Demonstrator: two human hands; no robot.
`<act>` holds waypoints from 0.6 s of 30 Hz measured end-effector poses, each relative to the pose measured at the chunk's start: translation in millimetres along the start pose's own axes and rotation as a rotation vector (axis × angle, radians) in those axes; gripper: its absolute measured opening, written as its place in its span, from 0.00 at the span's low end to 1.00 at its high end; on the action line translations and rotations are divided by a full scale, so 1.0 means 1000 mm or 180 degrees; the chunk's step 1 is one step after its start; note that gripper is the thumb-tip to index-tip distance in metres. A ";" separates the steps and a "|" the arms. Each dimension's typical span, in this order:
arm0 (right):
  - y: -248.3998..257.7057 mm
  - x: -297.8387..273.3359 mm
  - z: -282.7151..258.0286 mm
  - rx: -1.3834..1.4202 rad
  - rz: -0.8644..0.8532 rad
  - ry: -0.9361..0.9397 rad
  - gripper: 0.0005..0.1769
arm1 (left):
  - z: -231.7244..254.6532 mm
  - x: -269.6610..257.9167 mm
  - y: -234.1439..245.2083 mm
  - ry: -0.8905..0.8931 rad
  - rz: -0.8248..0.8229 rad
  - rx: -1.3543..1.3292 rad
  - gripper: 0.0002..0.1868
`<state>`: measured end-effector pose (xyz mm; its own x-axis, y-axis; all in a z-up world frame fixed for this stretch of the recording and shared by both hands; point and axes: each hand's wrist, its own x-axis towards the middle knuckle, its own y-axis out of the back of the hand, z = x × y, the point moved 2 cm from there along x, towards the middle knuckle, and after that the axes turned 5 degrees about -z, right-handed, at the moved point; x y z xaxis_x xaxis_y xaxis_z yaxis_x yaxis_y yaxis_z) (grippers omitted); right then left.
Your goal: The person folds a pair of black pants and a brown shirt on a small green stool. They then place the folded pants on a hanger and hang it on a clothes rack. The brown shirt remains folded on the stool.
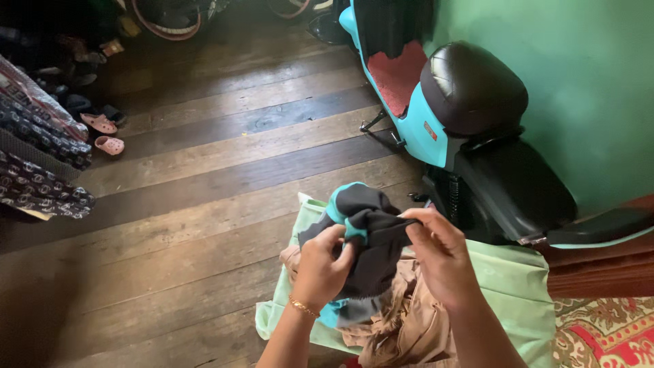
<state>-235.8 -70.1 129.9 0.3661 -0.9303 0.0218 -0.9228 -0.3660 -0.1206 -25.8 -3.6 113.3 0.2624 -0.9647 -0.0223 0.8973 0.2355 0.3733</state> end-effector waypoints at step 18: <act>-0.059 -0.029 -0.002 -0.3970 0.0353 0.2094 0.17 | -0.115 0.013 -0.027 0.1228 0.0190 -0.3665 0.17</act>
<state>-192.5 -21.3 137.9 0.4832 -0.6696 0.5640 -0.5683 0.2502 0.7839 -5.4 -9.2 -4.1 0.2265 -0.8965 -0.3808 0.6189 0.4343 -0.6544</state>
